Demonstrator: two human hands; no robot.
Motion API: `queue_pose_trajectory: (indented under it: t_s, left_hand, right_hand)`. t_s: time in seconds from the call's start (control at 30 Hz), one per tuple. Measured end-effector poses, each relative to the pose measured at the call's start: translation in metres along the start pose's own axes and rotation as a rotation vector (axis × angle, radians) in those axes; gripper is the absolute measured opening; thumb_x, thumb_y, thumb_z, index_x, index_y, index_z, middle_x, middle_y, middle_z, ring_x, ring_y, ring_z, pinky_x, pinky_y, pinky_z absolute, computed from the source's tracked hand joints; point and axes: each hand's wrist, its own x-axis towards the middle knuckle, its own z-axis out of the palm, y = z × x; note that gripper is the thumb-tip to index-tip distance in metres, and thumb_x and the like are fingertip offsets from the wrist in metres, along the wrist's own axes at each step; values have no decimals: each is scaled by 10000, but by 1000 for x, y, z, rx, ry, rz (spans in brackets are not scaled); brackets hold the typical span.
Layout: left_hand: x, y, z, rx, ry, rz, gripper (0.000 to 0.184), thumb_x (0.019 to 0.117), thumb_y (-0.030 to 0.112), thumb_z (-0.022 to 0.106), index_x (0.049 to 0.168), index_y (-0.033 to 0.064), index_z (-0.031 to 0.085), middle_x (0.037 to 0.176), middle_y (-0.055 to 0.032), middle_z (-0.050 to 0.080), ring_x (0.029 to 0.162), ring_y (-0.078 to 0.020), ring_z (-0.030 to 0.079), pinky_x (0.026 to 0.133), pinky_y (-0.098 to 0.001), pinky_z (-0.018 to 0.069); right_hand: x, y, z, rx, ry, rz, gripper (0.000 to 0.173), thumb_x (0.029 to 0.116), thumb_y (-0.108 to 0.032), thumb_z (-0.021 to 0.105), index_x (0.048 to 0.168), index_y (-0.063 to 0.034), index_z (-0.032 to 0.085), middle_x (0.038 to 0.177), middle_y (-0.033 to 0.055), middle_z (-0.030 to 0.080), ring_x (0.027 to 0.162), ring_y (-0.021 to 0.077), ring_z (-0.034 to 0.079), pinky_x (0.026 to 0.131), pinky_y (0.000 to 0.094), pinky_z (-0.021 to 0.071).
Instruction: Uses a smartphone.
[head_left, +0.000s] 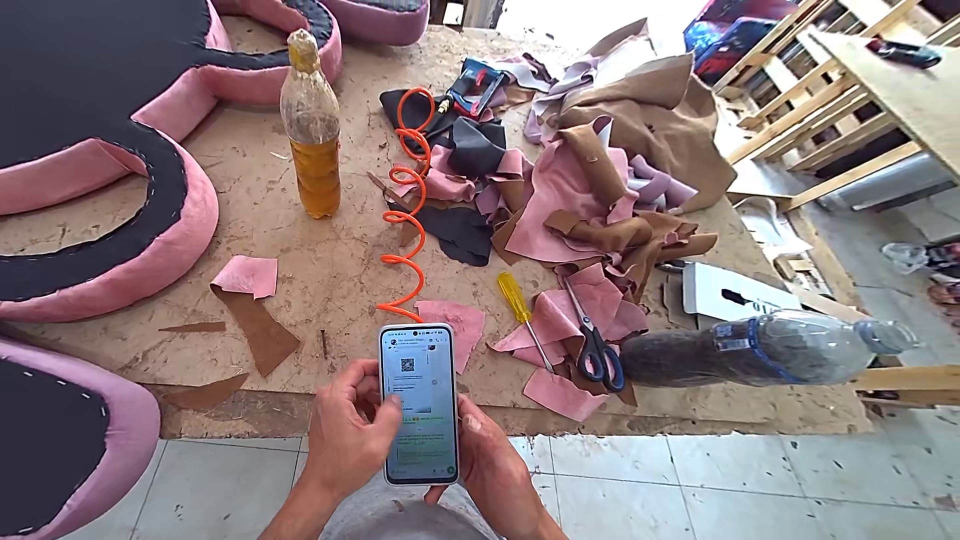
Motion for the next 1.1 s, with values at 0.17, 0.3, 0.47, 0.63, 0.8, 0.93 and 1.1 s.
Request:
queue_pose_trajectory:
  t_s: [0.17, 0.3, 0.47, 0.63, 0.8, 0.93, 1.1]
  left_hand:
    - [-3, -4, -1, 21, -61, 65, 648, 905, 686, 594, 1210, 115, 627, 898, 55, 744, 779, -82, 714, 661, -293, 612]
    - [1, -9, -10, -229, -139, 72, 537, 1009, 545, 514, 1226, 71, 644, 940, -53, 760, 855, -169, 740, 728, -330, 624]
    - [5, -15, -16, -262, -167, 65, 477, 1037, 457, 481, 1199, 46, 661, 910, -59, 751, 810, -164, 726, 704, -323, 610]
    - [4, -17, -21, -376, -197, 66, 412, 1048, 310, 441, 1229, 10, 658, 969, -99, 753, 857, -177, 730, 756, -322, 614]
    - [5, -18, -23, -399, -195, 50, 350, 984, 180, 455, 1212, 20, 666, 940, -111, 758, 862, -186, 740, 772, -338, 619]
    - [3, -20, -24, -422, -200, 43, 352, 967, 165, 467, 1226, 37, 669, 944, -119, 756, 870, -186, 738, 786, -335, 617]
    - [4, -19, -23, -430, -184, 66, 348, 951, 148, 484, 1229, 60, 672, 916, -95, 753, 845, -164, 735, 766, -324, 617]
  right_hand:
    - [-3, 1, 3, -14, 14, -13, 589, 1058, -529, 419, 1387, -45, 483, 1227, 180, 688, 1001, 304, 737, 602, 425, 641]
    - [-3, 2, 7, -4, 16, -30, 584, 1057, -529, 431, 1391, -53, 481, 1240, 184, 686, 1001, 318, 740, 589, 436, 642]
    - [-4, 4, 14, 0, 54, -9, 556, 1059, -509, 428, 1390, -64, 469, 1221, 169, 697, 987, 308, 743, 579, 430, 637]
    - [-4, 8, 17, 31, 54, -23, 582, 1053, -529, 455, 1411, -70, 464, 1241, 176, 693, 999, 313, 743, 592, 433, 641]
    - [-4, 11, 19, 6, 53, -36, 573, 1056, -530, 446, 1385, -63, 480, 1225, 183, 695, 981, 315, 747, 585, 430, 642]
    - [-4, 12, 19, 12, 35, -41, 574, 1052, -533, 458, 1391, -71, 482, 1247, 177, 687, 1013, 310, 740, 612, 431, 646]
    - [-2, 7, 21, -6, 35, -35, 575, 1051, -527, 457, 1389, -62, 479, 1243, 176, 687, 1006, 303, 741, 611, 418, 645]
